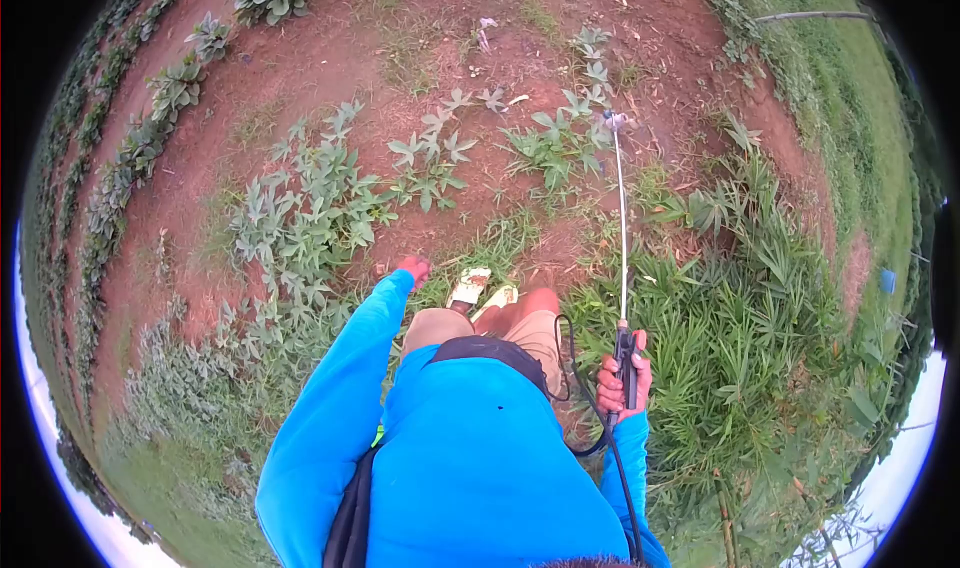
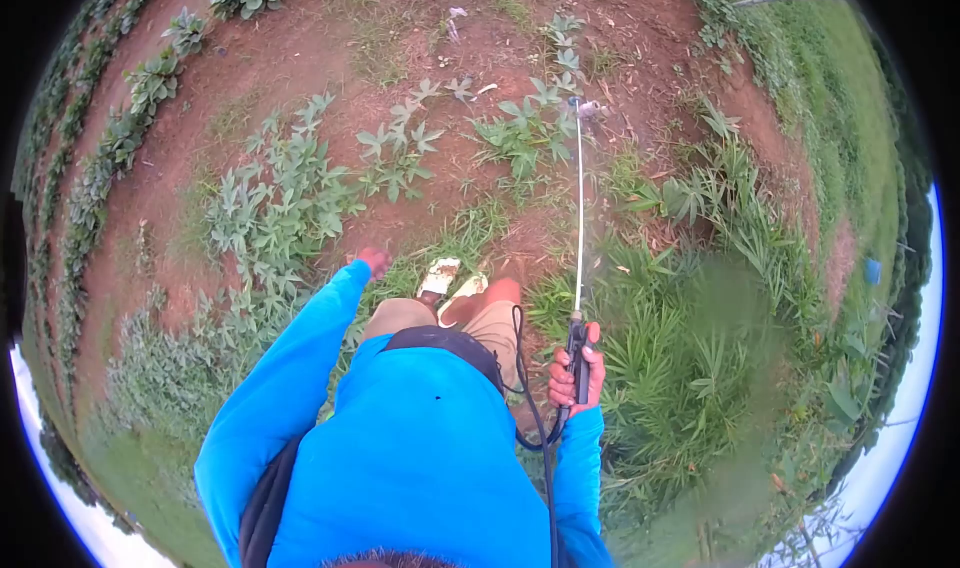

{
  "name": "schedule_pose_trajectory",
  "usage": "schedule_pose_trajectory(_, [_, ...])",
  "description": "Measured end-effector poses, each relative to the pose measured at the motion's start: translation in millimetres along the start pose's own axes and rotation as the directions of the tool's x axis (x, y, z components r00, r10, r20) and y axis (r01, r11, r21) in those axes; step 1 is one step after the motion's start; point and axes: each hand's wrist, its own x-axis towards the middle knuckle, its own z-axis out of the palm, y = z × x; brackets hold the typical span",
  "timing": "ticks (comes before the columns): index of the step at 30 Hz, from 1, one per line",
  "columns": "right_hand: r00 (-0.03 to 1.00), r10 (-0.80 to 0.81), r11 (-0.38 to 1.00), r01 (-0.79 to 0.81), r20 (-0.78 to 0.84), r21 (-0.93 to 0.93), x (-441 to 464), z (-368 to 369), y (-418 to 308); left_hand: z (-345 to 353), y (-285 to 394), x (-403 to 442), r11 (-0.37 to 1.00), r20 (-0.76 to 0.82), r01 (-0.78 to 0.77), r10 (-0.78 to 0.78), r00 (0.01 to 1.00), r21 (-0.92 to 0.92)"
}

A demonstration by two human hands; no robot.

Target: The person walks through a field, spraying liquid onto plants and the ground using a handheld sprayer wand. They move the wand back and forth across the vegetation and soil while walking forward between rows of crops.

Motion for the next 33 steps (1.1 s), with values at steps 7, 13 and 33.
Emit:
schedule_pose_trajectory(7, [0.866,0.334,0.878,-0.429,-0.372,-0.211,16.9,34.7,-27.6,17.5,-26.2,-11.2,0.985,-0.006,0.084,-0.086,0.996,-0.154])
schedule_pose_trajectory(13, [0.667,0.544,0.672,-0.710,-0.509,-0.212,32.5,72.3,-96.1,29.1,17.9,-0.5,0.982,-0.010,0.132,-0.134,0.991,-0.134])
schedule_pose_trajectory(33, [0.771,0.222,0.318,-0.636,-0.597,-0.704,204.3,223.0,-323.4,16.9,269.5,-20.7,0.915,-0.230,-0.195,0.117,0.966,-0.354])
